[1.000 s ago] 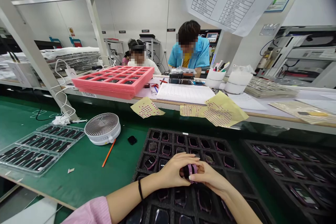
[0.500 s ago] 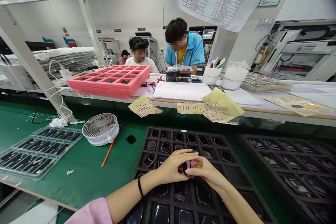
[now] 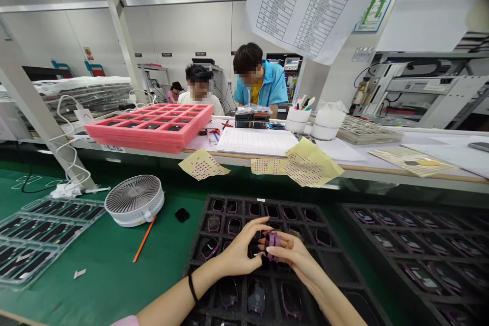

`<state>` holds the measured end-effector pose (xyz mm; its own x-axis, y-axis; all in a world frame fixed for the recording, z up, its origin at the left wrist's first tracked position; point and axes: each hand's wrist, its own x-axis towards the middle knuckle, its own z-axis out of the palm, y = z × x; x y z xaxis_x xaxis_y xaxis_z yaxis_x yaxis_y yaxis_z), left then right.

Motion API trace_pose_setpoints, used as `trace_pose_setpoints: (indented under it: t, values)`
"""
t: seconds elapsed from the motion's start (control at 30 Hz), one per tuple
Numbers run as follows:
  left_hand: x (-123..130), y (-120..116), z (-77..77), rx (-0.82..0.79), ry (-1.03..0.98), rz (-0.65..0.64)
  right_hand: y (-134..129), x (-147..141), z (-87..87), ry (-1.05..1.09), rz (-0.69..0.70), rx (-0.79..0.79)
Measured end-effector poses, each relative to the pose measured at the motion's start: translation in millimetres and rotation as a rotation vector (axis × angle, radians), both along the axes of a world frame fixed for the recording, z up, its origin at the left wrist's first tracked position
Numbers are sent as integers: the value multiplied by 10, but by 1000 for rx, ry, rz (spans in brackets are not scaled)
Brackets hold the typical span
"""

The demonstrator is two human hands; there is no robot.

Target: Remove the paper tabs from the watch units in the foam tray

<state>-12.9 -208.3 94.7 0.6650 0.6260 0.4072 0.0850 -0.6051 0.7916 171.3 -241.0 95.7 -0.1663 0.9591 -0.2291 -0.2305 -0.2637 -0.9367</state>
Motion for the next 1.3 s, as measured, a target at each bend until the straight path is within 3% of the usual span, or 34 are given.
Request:
trace_pose_setpoints:
  t: [0.23, 0.4, 1.3]
  values:
    - [28, 95, -93, -158, -88, 235, 21, -49, -116, -5, -31, -17]
    - [22, 185, -148, -284, -44, 365, 37, -50, -148, 8, -51, -19]
    - [7, 269, -216, -336, -71, 361, 87, -28, -176, -28, -48, 2]
